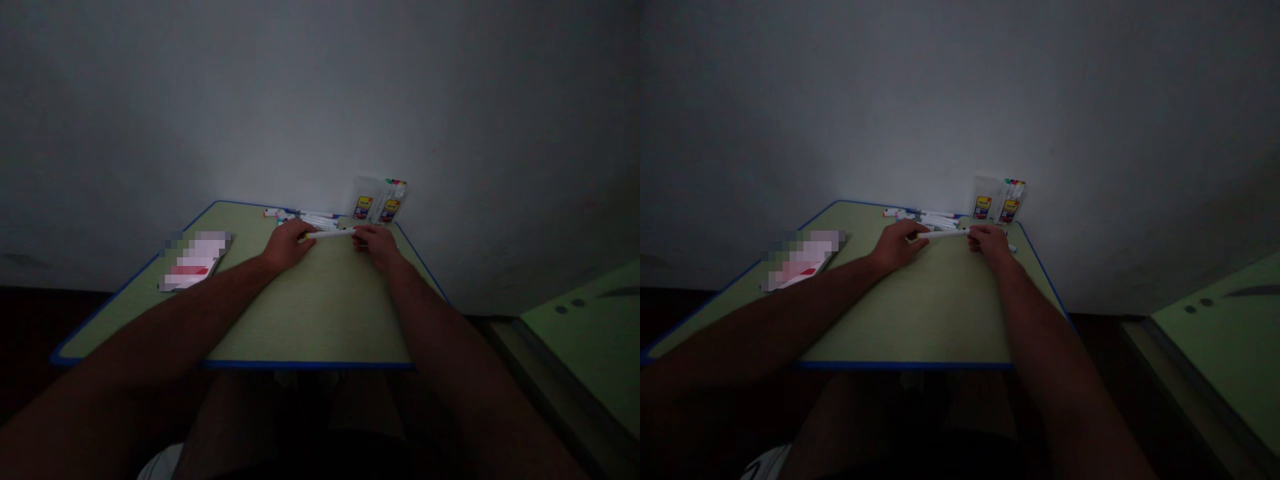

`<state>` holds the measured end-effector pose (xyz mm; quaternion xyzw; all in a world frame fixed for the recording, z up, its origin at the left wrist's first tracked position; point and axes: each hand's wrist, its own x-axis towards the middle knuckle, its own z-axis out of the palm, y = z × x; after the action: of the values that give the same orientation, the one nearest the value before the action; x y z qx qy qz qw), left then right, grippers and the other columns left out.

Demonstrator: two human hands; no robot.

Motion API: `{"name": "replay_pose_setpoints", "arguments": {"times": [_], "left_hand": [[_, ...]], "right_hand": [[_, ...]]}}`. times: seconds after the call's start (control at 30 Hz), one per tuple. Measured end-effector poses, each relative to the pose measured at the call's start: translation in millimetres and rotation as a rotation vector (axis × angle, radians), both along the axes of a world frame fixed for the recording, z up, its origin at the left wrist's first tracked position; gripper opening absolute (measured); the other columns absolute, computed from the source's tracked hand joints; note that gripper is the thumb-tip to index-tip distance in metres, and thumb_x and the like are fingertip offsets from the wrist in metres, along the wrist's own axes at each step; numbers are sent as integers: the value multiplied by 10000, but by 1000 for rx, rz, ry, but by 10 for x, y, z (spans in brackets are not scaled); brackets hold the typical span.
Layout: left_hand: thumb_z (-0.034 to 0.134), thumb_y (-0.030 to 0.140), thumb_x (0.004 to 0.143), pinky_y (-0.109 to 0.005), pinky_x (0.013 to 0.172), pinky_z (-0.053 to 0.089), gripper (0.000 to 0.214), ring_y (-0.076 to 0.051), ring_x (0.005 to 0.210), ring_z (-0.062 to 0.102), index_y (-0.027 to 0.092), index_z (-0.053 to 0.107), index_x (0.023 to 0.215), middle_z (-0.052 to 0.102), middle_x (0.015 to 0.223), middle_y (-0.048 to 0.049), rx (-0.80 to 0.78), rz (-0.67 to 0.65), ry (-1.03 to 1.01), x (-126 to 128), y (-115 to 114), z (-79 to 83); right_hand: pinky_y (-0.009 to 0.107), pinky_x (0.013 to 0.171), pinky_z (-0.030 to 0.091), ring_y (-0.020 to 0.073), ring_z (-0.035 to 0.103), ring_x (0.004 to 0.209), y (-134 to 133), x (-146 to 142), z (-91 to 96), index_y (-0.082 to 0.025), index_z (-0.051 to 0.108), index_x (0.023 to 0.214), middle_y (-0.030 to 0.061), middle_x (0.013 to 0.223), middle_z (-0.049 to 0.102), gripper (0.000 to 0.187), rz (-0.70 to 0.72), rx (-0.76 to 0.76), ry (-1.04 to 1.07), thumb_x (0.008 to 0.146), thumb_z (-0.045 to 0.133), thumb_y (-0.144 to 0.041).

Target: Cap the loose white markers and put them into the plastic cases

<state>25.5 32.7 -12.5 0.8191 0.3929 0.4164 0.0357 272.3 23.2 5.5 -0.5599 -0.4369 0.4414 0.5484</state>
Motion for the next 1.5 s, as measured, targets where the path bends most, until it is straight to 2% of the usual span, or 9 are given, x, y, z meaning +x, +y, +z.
{"name": "replay_pose_setpoints", "arguments": {"times": [0.3, 0.4, 0.5, 0.63, 0.83, 1.0, 1.27, 1.5], "left_hand": [[592, 229, 854, -357, 820, 532, 274, -193, 855, 649, 181, 714, 1095, 714, 968, -72, -19, -8, -20, 8, 20, -35], [564, 238, 866, -360, 855, 539, 387, -197, 900, 669, 193, 661, 1238, 724, 1051, -78, -88, -2, 9, 19, 12, -43], [598, 279, 843, -381, 944, 524, 630, -225, 1042, 665, 193, 486, 1457, 699, 1224, -93, -168, -15, 103, 23, 3, -50], [564, 416, 880, -424, 1065, 452, 578, -287, 1232, 589, 150, 566, 1393, 648, 1337, -144, -130, -49, 319, 21, 10, -66], [510, 504, 904, -445, 1041, 464, 512, -304, 1201, 615, 164, 682, 1246, 693, 1259, -153, -109, -120, 401, 3, 65, -108], [488, 489, 916, -445, 1052, 452, 467, -299, 1197, 617, 183, 714, 1188, 709, 1226, -142, -84, -149, 413, 4, 88, -121], [480, 495, 922, -457, 1053, 447, 500, -309, 1211, 608, 155, 702, 1215, 693, 1259, -162, -103, -137, 407, -8, 93, -127], [491, 510, 915, -458, 1041, 460, 493, -308, 1216, 605, 176, 708, 1205, 693, 1269, -148, -104, -125, 411, -10, 101, -128]], "right_hand": [[208, 504, 541, 89, 602, 530, -25, 12, 108, -135, 674, 782, -1, 655, 668, 68, 0, 68, 252, 829, 662, -86], [211, 494, 550, 96, 608, 523, -33, 37, 154, -131, 659, 772, -2, 625, 654, 89, -45, 99, 303, 842, 642, -78], [214, 494, 562, 103, 613, 520, -39, 89, 202, -138, 637, 769, -13, 586, 636, 103, -124, 139, 351, 848, 628, -72], [190, 482, 556, 93, 609, 514, -52, 156, 279, -151, 609, 763, -23, 579, 627, 113, -246, 157, 391, 847, 623, -77], [183, 508, 563, 88, 605, 510, -5, 252, 427, -171, 574, 758, -31, 590, 611, 110, -337, 179, 326, 811, 650, -111], [191, 496, 558, 87, 585, 489, 68, 437, 713, -172, 575, 792, -29, 603, 609, 84, -352, 248, 163, 794, 650, -134], [194, 473, 552, 80, 562, 520, 225, 939, 1346, -171, 590, 797, -29, 647, 588, 101, -538, 409, 11, 769, 639, -87], [201, 494, 558, 87, 586, 558, 475, 1275, 1636, -188, 555, 837, -35, 679, 567, 120, -642, 485, -125, 787, 623, -102]]}}
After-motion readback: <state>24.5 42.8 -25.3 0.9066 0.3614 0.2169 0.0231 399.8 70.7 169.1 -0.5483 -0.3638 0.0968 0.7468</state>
